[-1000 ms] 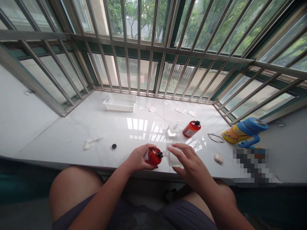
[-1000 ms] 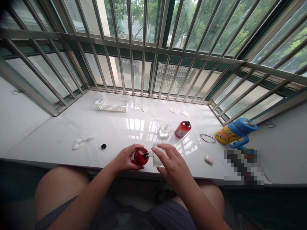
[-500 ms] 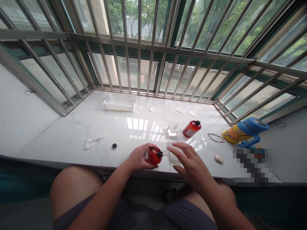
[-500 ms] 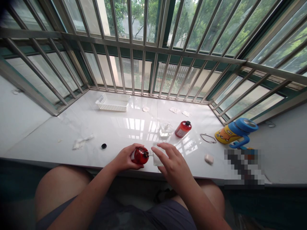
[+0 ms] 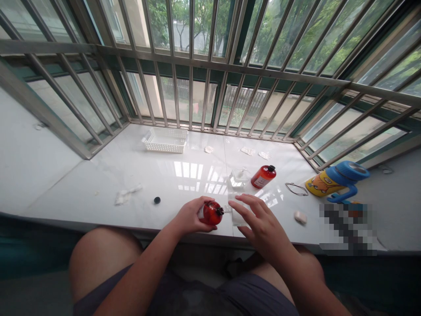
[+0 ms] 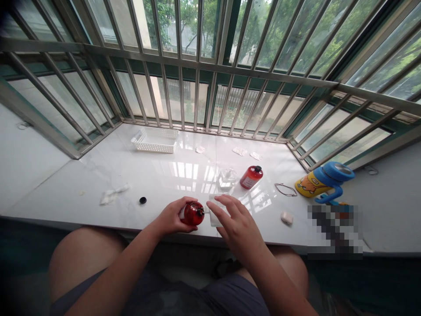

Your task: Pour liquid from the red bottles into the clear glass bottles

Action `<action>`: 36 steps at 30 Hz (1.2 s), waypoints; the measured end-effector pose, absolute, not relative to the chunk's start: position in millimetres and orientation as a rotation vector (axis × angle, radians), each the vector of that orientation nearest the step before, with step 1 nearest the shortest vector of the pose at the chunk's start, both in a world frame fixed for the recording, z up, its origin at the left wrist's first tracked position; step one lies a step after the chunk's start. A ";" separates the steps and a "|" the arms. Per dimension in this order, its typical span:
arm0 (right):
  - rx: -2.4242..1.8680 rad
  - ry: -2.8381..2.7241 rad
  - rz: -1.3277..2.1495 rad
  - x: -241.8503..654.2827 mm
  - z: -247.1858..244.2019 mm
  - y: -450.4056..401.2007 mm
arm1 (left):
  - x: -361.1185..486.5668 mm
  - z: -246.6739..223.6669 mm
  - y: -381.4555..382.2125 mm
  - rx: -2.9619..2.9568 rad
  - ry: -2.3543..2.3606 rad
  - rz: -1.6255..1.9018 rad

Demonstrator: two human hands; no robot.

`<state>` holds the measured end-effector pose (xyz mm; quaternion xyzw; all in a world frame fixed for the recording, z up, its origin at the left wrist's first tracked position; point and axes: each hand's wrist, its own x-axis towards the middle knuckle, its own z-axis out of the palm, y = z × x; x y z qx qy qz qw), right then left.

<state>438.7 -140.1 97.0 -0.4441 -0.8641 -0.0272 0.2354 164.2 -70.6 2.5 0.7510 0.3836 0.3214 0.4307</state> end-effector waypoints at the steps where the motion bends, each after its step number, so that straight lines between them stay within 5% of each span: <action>1: -1.216 -2.373 -0.076 438.8 96.7 -139.8 | 164.1 2.4 -70.6 1.872 0.958 0.803; 36: -1.170 -2.434 -0.196 436.9 98.3 -135.3 | 162.1 -0.5 -69.3 1.841 0.952 0.823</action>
